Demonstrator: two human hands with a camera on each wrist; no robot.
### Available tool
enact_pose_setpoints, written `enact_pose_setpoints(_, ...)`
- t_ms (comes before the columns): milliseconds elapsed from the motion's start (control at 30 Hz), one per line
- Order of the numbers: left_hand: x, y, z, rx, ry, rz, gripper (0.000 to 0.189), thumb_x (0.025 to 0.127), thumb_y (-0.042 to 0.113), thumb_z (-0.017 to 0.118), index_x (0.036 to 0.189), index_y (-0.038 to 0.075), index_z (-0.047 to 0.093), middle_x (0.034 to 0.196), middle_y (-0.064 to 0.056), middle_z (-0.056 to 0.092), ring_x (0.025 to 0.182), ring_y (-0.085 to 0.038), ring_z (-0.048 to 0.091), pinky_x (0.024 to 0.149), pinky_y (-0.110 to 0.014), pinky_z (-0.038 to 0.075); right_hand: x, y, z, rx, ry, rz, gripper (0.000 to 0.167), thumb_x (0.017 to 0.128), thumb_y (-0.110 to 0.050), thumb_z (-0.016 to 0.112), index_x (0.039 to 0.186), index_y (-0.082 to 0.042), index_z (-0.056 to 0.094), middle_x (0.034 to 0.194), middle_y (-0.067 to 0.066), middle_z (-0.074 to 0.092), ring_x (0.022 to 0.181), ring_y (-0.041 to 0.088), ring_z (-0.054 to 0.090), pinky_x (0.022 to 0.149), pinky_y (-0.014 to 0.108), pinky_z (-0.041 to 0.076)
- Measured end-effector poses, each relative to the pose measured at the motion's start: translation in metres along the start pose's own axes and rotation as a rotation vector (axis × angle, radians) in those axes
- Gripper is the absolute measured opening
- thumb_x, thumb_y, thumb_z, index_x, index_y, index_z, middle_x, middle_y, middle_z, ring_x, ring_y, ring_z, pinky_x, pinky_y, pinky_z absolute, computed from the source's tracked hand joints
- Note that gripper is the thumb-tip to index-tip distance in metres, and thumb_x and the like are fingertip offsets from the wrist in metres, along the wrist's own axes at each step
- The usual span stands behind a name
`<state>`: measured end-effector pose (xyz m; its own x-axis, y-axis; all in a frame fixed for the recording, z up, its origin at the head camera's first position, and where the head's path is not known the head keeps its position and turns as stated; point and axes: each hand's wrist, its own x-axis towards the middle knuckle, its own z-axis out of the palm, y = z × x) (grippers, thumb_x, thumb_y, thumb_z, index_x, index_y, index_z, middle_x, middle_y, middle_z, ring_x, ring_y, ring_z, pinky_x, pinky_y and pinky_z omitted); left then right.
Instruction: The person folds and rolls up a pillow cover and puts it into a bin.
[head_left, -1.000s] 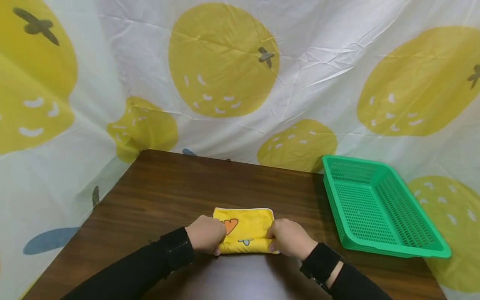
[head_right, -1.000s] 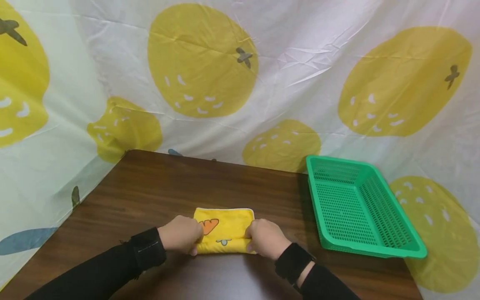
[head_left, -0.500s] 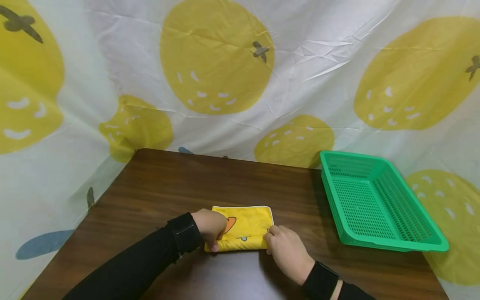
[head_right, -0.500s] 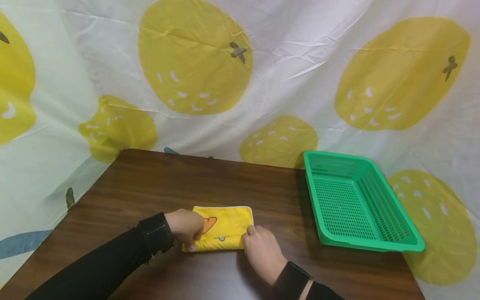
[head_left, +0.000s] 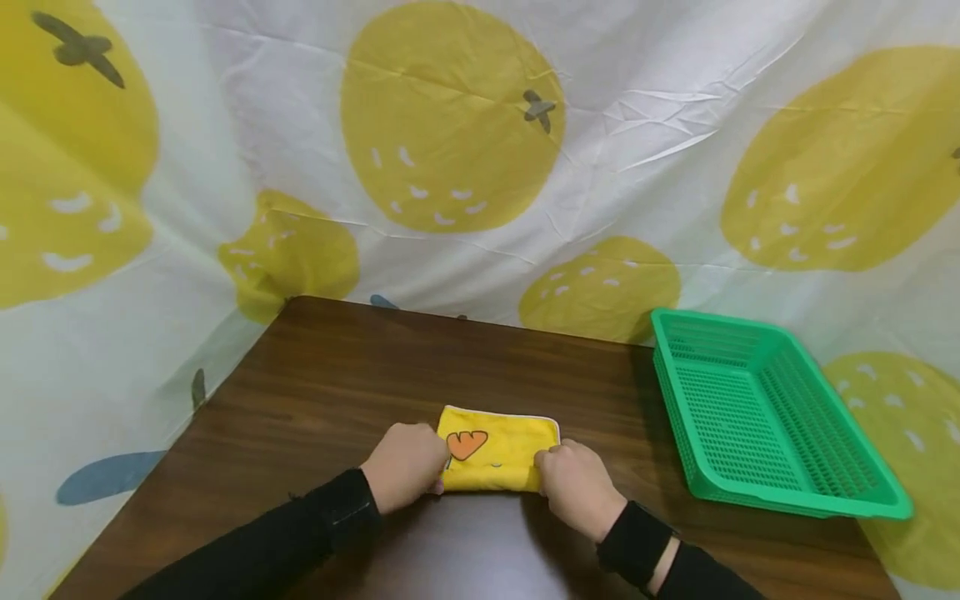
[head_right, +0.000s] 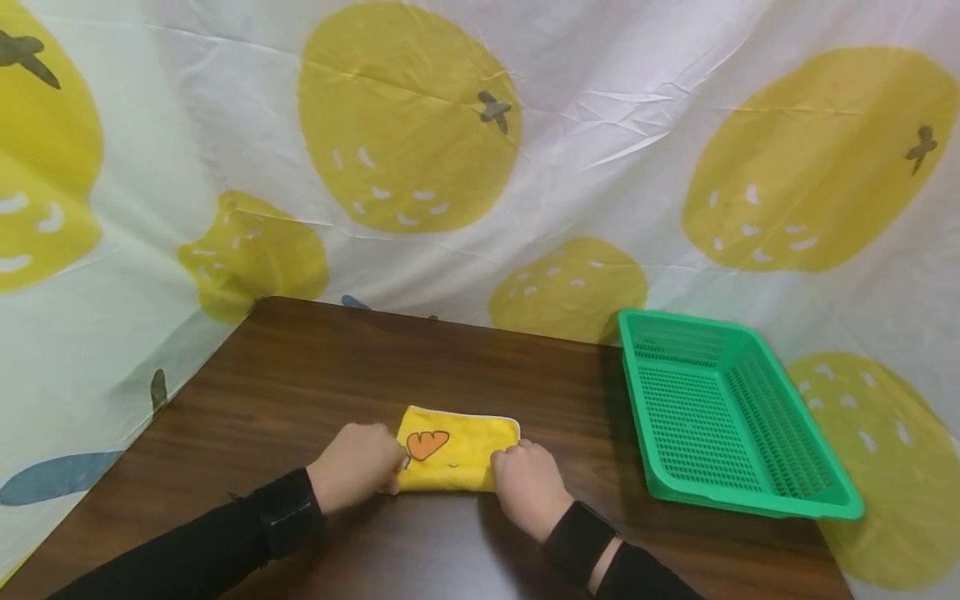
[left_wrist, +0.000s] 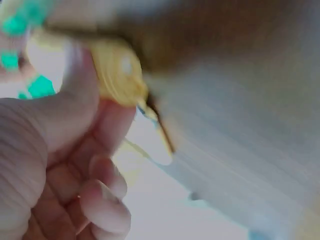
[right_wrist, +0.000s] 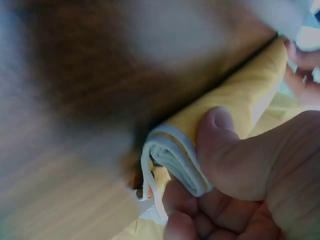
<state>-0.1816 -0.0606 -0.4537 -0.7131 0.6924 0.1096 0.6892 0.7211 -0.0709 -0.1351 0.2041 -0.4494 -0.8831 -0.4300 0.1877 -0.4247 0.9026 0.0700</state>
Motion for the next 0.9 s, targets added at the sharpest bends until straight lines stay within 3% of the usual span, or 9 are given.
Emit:
enact_pose_setpoints(67, -0.008, 0.012, 0.002, 0.106, 0.088, 0.040, 0.025, 0.079, 0.031, 0.092, 0.069, 0.018, 0.073, 0.065, 0.006, 0.064, 0.065, -0.012, 0.056, 0.054, -0.030, 0.048, 0.004, 0.004, -0.003, 0.063, -0.058, 0.029, 0.023, 0.075, -0.008, 0.092, 0.077, -0.008, 0.069, 0.069, 0.007, 0.068, 0.067, 0.024, 0.064, 0.066, 0.042, 0.057)
enact_pose_setpoints(133, -0.013, 0.020, 0.004, 0.154, 0.132, 0.060, 0.020, 0.081, 0.026, 0.090, 0.071, 0.016, 0.076, 0.068, 0.004, 0.067, 0.067, -0.014, 0.058, 0.052, -0.030, 0.049, 0.009, 0.009, -0.004, 0.110, -0.118, 0.048, 0.020, 0.076, -0.007, 0.091, 0.081, -0.007, 0.072, 0.071, 0.007, 0.069, 0.068, 0.025, 0.067, 0.066, 0.045, 0.058)
enact_pose_setpoints(367, -0.017, 0.024, 0.009, 0.131, 0.121, -0.012, 0.029, 0.075, 0.042, 0.094, 0.075, 0.018, 0.078, 0.071, 0.005, 0.069, 0.068, -0.015, 0.057, 0.054, -0.031, 0.050, 0.028, 0.025, -0.007, 0.263, -0.316, 0.054, 0.013, 0.081, -0.002, 0.087, 0.089, -0.007, 0.078, 0.075, 0.002, 0.066, 0.069, 0.017, 0.054, 0.069, 0.038, 0.053)
enact_pose_setpoints(467, -0.017, 0.022, 0.009, 0.090, 0.101, -0.017, 0.029, 0.076, 0.042, 0.094, 0.077, 0.017, 0.079, 0.071, 0.005, 0.070, 0.067, -0.015, 0.057, 0.054, -0.031, 0.050, 0.033, 0.027, -0.008, 0.316, -0.382, 0.064, 0.013, 0.083, -0.004, 0.088, 0.094, -0.007, 0.081, 0.082, 0.001, 0.072, 0.072, 0.016, 0.057, 0.075, 0.037, 0.057)
enact_pose_setpoints(733, -0.018, 0.020, 0.008, 0.060, 0.105, -0.029, 0.027, 0.080, 0.038, 0.092, 0.081, 0.014, 0.081, 0.073, 0.003, 0.071, 0.068, -0.015, 0.058, 0.056, -0.031, 0.050, 0.037, 0.027, -0.012, 0.347, -0.424, 0.094, 0.019, 0.084, -0.007, 0.089, 0.102, -0.005, 0.082, 0.091, 0.004, 0.077, 0.078, 0.017, 0.061, 0.084, 0.042, 0.060)
enact_pose_setpoints(900, -0.017, 0.018, 0.010, 0.074, 0.122, 0.000, 0.021, 0.084, 0.032, 0.090, 0.081, 0.014, 0.081, 0.073, 0.003, 0.072, 0.068, -0.015, 0.057, 0.056, -0.031, 0.050, 0.038, 0.026, -0.009, 0.334, -0.415, 0.091, 0.014, 0.084, -0.006, 0.088, 0.096, -0.006, 0.080, 0.082, 0.001, 0.071, 0.075, 0.017, 0.057, 0.078, 0.040, 0.056)
